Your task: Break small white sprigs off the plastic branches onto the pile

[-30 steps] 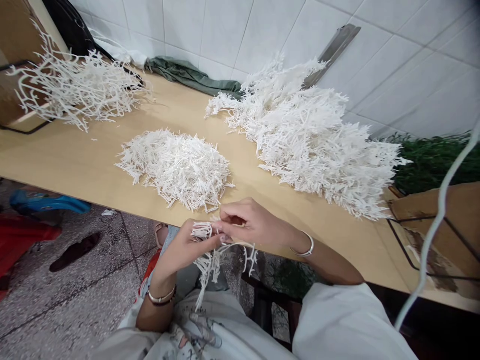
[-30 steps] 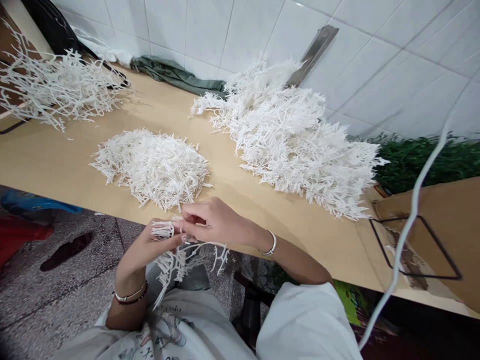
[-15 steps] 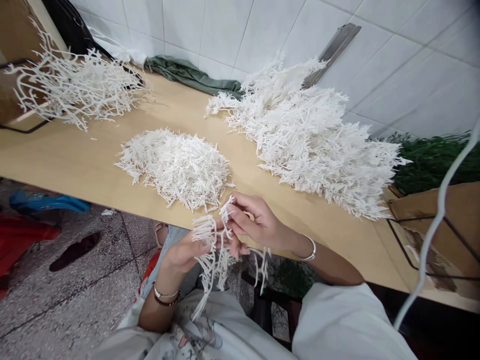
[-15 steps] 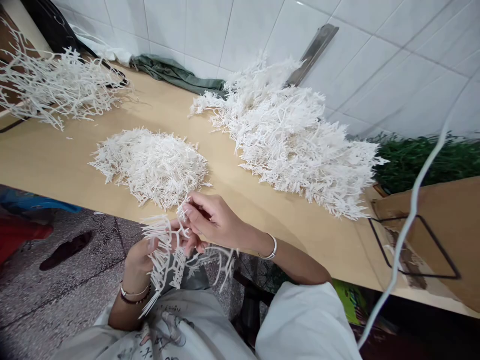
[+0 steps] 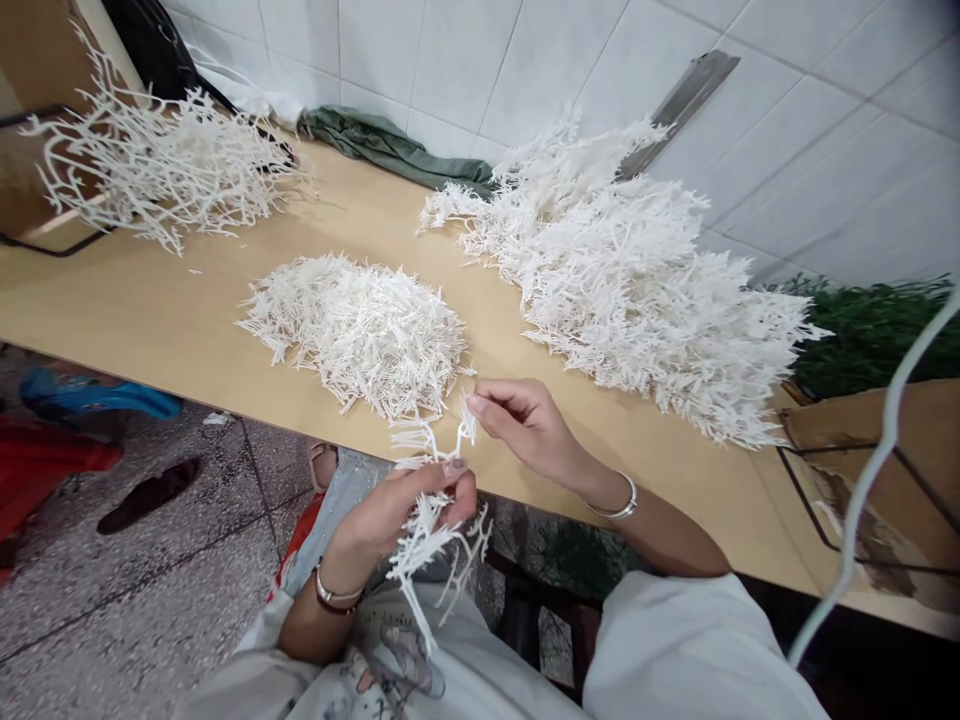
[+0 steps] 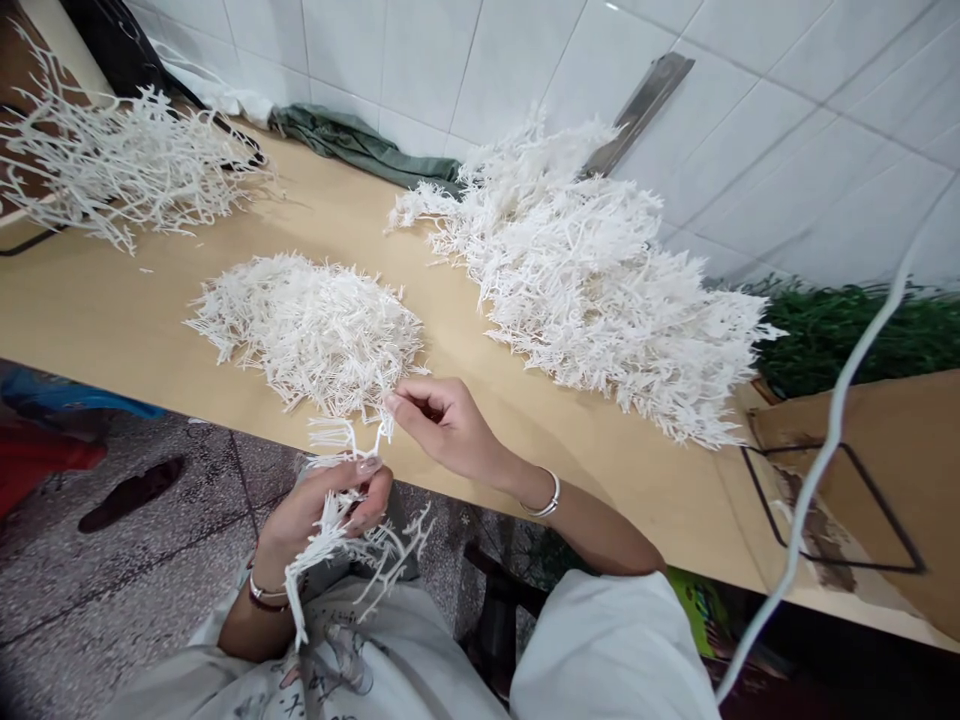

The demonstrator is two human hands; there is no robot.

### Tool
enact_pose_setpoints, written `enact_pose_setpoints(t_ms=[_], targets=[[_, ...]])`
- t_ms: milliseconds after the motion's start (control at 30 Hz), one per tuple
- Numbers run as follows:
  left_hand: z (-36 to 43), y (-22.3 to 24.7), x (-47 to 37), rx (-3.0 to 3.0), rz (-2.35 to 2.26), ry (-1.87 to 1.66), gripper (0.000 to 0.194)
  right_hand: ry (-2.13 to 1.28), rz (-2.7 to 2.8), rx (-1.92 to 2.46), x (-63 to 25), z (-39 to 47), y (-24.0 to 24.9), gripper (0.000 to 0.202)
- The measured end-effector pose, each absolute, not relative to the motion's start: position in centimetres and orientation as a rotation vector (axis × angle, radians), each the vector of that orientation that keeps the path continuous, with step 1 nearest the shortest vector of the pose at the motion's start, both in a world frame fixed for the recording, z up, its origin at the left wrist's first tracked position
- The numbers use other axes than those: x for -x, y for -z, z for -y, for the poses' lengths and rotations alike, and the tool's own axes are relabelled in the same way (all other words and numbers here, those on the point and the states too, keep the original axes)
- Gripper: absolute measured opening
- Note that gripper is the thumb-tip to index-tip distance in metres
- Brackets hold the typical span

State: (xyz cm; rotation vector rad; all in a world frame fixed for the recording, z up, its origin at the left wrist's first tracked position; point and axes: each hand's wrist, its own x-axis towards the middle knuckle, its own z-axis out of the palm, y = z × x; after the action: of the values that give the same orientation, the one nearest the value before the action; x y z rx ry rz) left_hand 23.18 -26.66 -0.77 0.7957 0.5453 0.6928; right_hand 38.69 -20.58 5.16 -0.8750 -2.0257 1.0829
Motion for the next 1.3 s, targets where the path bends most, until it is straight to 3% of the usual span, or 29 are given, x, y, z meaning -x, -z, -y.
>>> enact_pose_setpoints(t_ms=[467, 667, 833, 1300], targets=[[28.1, 0.0, -21.9, -0.902, -0.563, -0.67, 0.055, -0.978, 1.839, 0.919, -38.0, 22.7, -4.8, 0.042], [28.2, 0.1, -21.7, -0.859, -0.657, -0.73, 0.054, -1.138, 1.958, 0.805, -37.9, 21.8, -4.8, 0.036], [28.1, 0.3, -21.8, -0.931, -0.734, -0.779, 0.053, -1.053, 2.051, 0.833, -37.9, 21.9, -4.9, 0.04], [28.2, -0.2, -21.4, -0.961, -0.745, -0.795, 0.052, -1.518, 2.064, 0.927, -38.3, 21.6, -6.1, 0.035]])
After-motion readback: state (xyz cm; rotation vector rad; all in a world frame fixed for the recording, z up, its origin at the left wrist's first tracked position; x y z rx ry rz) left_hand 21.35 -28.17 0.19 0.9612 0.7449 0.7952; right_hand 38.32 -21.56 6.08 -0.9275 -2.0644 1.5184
